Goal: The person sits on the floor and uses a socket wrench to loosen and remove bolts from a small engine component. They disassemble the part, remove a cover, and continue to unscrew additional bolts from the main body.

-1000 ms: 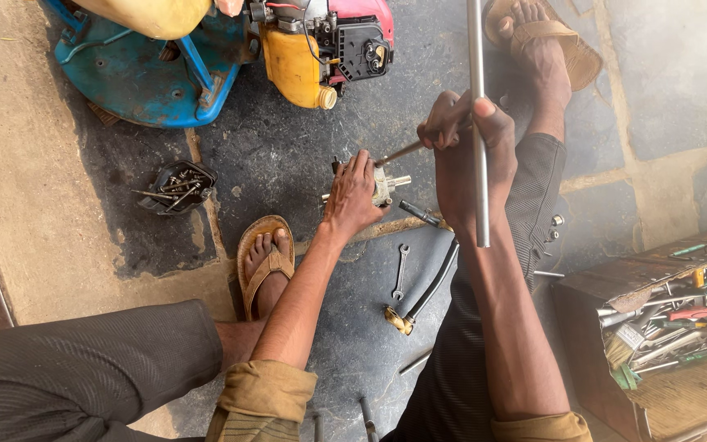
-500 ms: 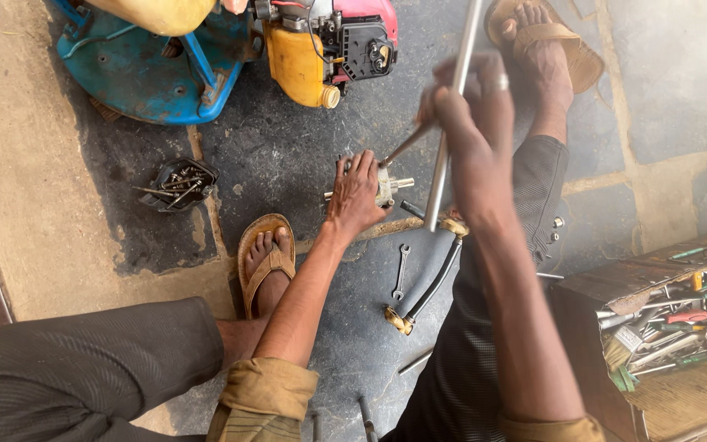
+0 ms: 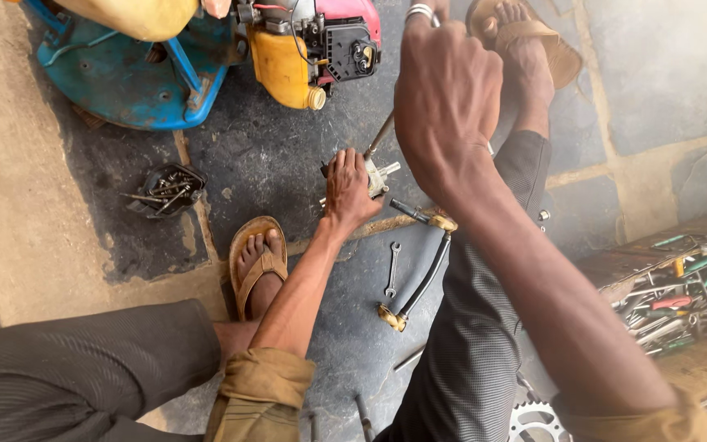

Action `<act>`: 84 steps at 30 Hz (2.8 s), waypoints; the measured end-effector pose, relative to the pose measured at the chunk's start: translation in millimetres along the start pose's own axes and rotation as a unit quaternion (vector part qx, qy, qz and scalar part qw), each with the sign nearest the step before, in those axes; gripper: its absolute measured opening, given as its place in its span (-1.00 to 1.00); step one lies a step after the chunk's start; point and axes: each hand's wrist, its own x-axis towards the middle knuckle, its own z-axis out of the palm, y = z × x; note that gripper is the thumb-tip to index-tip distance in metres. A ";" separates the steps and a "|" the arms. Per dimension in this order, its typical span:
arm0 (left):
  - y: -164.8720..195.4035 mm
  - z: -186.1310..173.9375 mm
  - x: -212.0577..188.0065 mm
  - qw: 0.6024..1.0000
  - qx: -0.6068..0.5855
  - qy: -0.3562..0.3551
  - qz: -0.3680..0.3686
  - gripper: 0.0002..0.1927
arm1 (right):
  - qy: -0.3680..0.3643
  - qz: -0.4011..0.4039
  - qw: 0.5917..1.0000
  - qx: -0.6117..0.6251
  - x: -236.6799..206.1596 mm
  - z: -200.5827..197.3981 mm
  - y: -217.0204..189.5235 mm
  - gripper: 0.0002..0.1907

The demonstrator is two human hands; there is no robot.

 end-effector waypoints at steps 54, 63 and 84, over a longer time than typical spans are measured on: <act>12.7 -8.2 -16.3 0.993 0.013 -0.058 0.104 -0.24 | 0.133 0.098 0.449 0.878 -76.5 76.1 20.9 -0.70; 13.2 -11.1 -15.8 0.992 0.010 -0.050 0.114 -0.28 | 0.079 0.092 0.475 0.871 -75.5 74.3 27.8 -0.47; 21.6 -22.9 -18.8 0.994 0.018 -0.057 0.095 -0.29 | 0.137 0.104 0.650 0.740 -82.8 75.2 3.1 -0.36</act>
